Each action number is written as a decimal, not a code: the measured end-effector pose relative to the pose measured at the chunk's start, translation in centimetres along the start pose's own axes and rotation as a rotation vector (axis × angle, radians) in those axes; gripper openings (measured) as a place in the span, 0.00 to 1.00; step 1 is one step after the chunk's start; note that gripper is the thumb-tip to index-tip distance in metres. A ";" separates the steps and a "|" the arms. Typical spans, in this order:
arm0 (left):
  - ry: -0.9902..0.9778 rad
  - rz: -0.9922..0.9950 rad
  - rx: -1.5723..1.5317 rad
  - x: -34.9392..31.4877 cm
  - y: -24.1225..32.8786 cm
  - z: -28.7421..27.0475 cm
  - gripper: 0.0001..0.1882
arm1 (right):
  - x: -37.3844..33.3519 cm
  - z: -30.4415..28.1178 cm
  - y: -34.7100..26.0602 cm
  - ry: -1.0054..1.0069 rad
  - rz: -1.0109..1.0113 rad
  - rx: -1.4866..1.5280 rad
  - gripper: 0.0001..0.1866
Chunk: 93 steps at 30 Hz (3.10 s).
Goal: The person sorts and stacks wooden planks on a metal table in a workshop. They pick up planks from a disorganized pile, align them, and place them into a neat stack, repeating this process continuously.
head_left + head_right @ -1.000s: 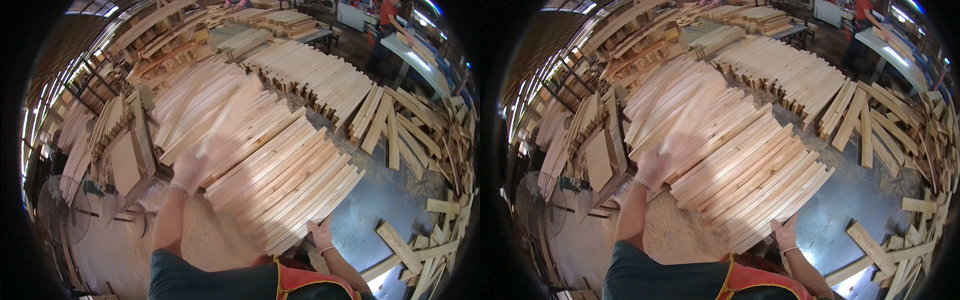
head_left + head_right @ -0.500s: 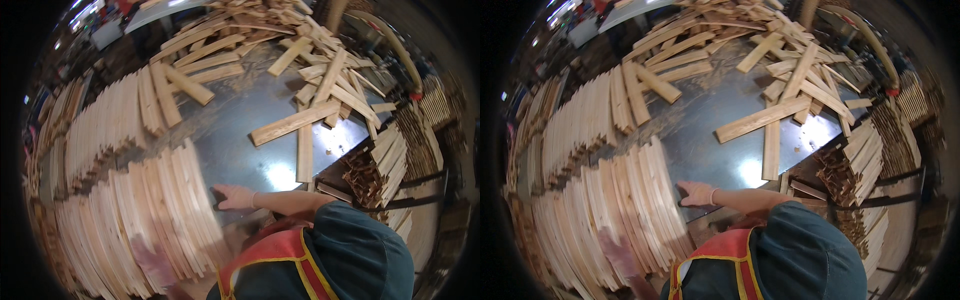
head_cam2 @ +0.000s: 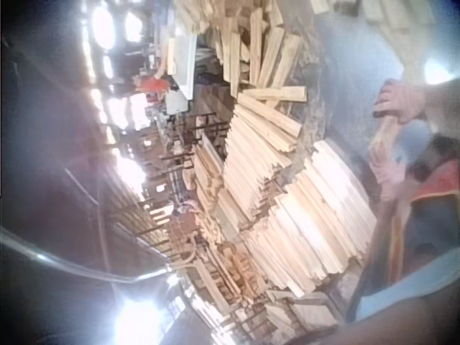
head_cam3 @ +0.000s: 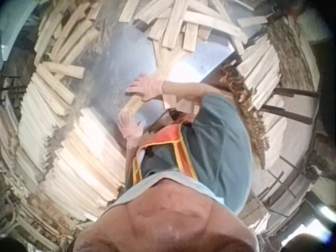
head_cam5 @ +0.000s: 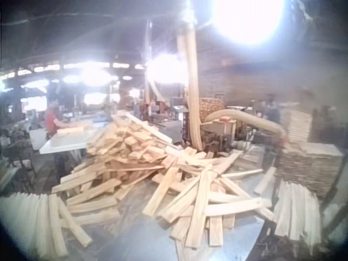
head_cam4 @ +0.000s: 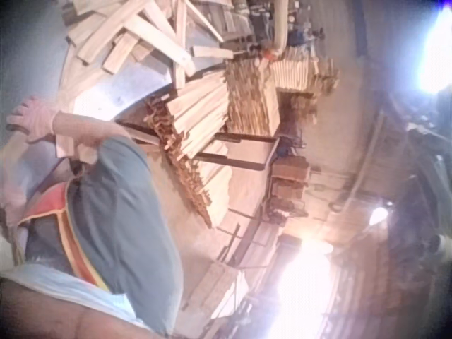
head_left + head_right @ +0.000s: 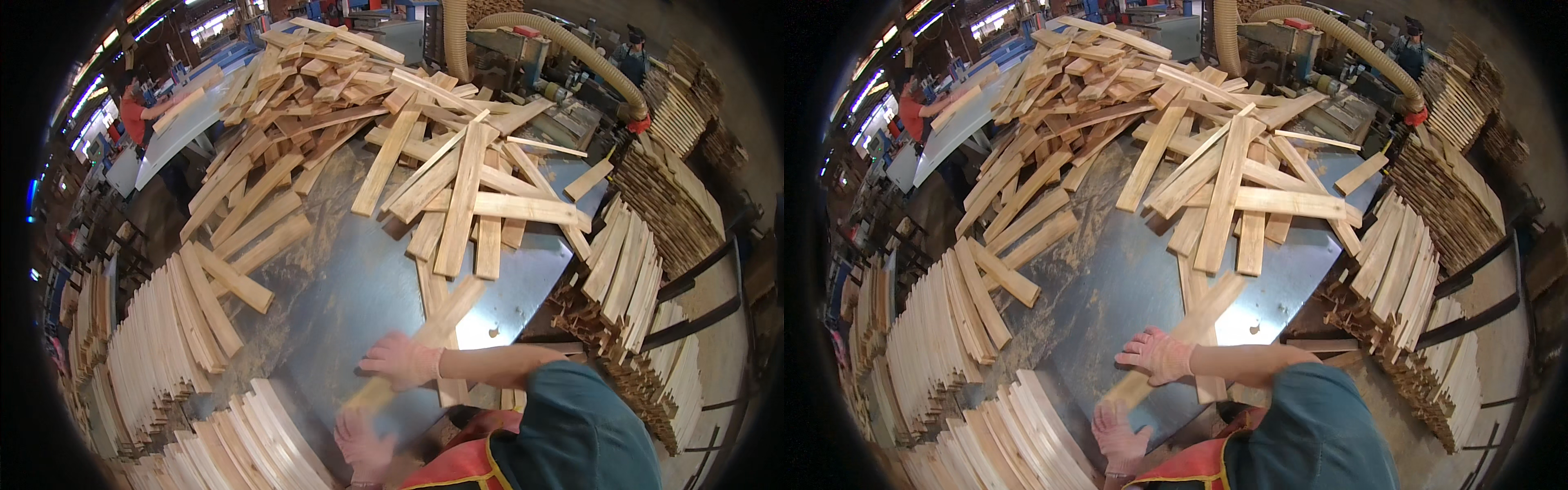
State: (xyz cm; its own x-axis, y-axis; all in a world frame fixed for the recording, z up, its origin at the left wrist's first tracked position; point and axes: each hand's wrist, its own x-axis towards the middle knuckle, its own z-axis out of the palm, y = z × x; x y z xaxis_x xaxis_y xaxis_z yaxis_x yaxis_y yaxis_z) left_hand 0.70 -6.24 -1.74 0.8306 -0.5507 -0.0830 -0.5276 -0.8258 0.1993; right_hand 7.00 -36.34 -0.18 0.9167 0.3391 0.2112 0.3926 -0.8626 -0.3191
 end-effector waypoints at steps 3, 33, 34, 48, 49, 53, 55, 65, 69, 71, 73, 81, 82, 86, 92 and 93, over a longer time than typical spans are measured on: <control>-0.034 0.018 0.128 4.0 1.7 3.1 0.58 | 0.5 -4.4 6.9 0.331 0.477 0.012 0.21; -0.077 -0.827 -1.403 -15.5 -7.3 4.4 0.18 | -1.0 7.8 -8.9 0.054 0.955 1.009 0.27; -0.007 -0.782 -1.290 -15.5 -6.9 3.8 0.21 | -1.3 9.5 -12.0 -0.169 0.894 0.684 0.30; 0.190 -0.582 0.034 -13.2 -7.2 2.0 0.43 | 12.0 5.1 -5.5 -0.303 0.167 0.279 0.22; 0.152 -0.557 0.028 -12.2 -6.0 1.1 0.43 | 13.5 2.8 -0.8 -0.312 0.215 -0.037 0.25; 0.069 -0.407 -0.036 -6.6 -1.3 -0.4 0.48 | 13.7 -3.6 13.4 -0.275 0.272 -0.561 0.39; 0.056 -0.338 -0.076 -3.6 0.8 -0.4 0.51 | 13.5 -5.0 17.2 -0.570 0.399 -0.472 0.40; -0.065 -0.194 -0.007 11.2 5.4 1.4 0.57 | 9.4 -8.6 24.7 -0.131 0.312 -0.166 0.32; -0.271 -0.262 -0.047 13.0 6.1 2.2 0.55 | 5.9 -14.4 34.2 -0.272 0.620 -0.316 0.57; -0.343 -0.383 -0.315 11.1 6.0 2.0 0.51 | 4.8 -12.7 35.9 -0.124 0.475 -0.223 0.54; -0.295 -0.473 -0.792 8.1 5.3 2.1 0.44 | 2.8 -10.8 37.1 -0.011 0.361 -0.157 0.52; -0.364 -0.802 -1.463 1.2 7.0 1.0 0.30 | -10.7 -9.4 31.8 0.337 0.870 -0.585 0.52; -0.330 -0.825 -1.175 1.1 7.1 -0.5 0.31 | -12.4 -9.4 31.8 0.336 1.058 -0.545 0.52; -0.157 -0.640 -0.063 -4.1 4.4 -0.7 0.35 | -15.9 -9.2 29.8 0.288 1.173 -0.297 0.50; -0.024 -0.815 0.253 -11.9 -2.8 0.6 0.41 | -15.2 -3.8 22.1 0.576 0.905 1.612 0.18; 0.084 -0.781 0.267 -12.4 -3.0 0.8 0.43 | -14.9 -2.5 17.8 0.490 0.983 1.775 0.14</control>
State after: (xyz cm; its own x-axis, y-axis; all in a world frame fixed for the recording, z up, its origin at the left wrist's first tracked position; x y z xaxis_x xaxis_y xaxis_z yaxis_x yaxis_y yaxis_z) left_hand -8.17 2.94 -2.07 0.9804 0.1953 -0.0259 0.1906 -0.9737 -0.1247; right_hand 0.15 -57.73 -6.73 0.8447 -0.2632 -0.4661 -0.1968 0.6570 -0.7278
